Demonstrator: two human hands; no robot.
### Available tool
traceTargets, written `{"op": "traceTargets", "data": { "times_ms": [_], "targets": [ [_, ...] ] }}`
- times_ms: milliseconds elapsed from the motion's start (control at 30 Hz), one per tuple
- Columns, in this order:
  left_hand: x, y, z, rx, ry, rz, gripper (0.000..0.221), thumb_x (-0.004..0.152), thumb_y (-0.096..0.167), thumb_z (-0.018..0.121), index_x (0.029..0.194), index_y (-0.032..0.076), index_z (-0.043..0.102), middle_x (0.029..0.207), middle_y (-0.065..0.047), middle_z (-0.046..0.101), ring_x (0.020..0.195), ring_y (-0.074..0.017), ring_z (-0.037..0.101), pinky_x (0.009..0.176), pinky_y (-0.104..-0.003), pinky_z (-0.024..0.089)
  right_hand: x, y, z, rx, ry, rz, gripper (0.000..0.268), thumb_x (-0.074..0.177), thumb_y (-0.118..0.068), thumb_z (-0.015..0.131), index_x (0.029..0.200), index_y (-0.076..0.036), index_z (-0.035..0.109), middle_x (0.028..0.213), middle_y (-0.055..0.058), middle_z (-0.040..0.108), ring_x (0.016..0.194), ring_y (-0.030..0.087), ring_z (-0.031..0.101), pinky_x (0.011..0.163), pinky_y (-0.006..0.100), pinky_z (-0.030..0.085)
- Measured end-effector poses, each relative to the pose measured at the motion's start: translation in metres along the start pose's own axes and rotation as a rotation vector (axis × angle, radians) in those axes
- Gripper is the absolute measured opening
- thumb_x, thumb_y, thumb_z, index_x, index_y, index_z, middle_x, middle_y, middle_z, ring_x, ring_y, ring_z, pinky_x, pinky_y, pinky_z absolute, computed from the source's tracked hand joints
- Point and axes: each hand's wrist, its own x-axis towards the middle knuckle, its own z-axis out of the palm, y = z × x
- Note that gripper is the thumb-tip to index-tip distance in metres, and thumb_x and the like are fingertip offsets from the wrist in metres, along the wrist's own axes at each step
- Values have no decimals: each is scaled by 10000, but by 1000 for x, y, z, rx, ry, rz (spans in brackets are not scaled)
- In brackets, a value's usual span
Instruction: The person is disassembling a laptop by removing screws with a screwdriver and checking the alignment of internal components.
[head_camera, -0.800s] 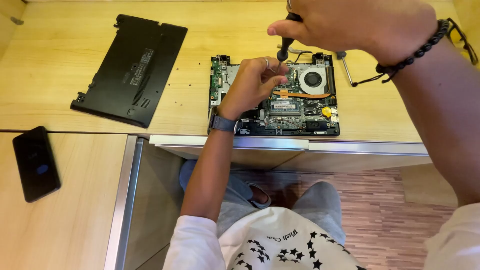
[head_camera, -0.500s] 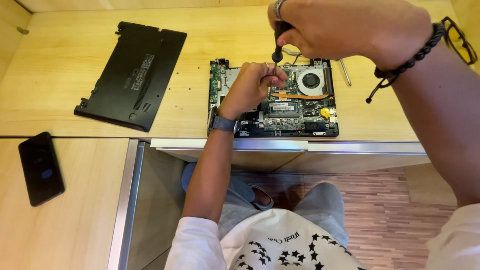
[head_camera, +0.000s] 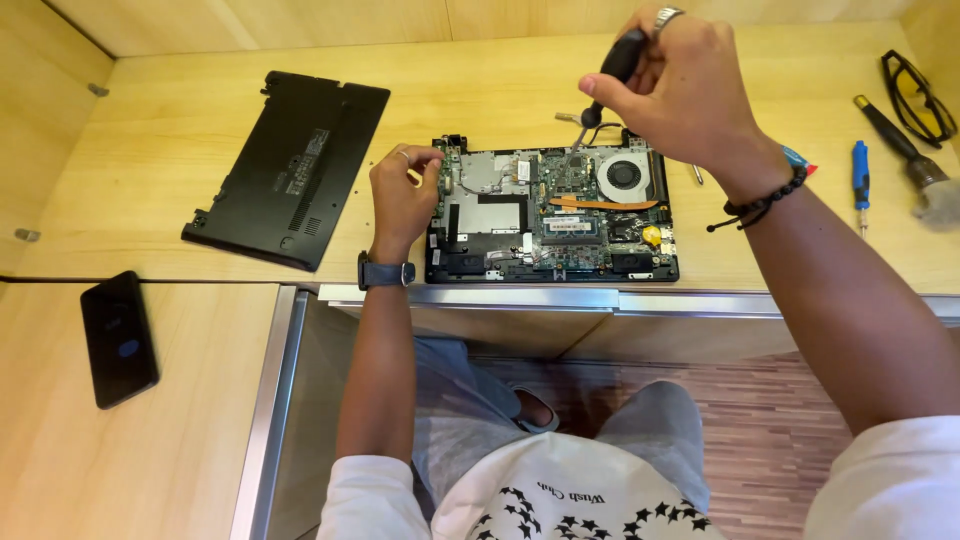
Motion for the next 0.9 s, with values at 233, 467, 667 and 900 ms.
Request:
{"op": "traceTargets", "data": {
  "times_ms": [233,467,667,900],
  "targets": [
    [-5,-24,0,74,-37,-44,112,908,46,691,933,102,784,942,-57,743,772,-158,634,722,-331,564,-20,33,-26,205,293,-36,190,1201,73,854,1067,72,720,936,130,702,725,136,589,549,237,446],
    [-12,-28,-9,95,-61,-90,190,919,-4,621,984,79,779,972,-81,725,800,-185,639,751,-336,558,-78,120,-50,894,908,353,224,1087,-246,714,1140,-73,583,760,82,544,614,177,565,552,322,456],
    [-58,-17,-21,32,-88,-109,246,893,114,780,1130,66,735,982,-75,646,819,-187,605,773,-341,539,-179,147,-13,1141,1281,763,320,842,-380,749,971,-127,600,781,74,561,665,195,567,603,288,455],
    [-69,-23,-14,37,-80,-74,298,881,57,755,1177,40,726,916,-52,682,819,-167,629,769,-312,557,-211,163,14,1076,1413,792,207,906,-273,672,979,-128,544,765,96,553,688,219,599,580,288,416]
  ]
}}
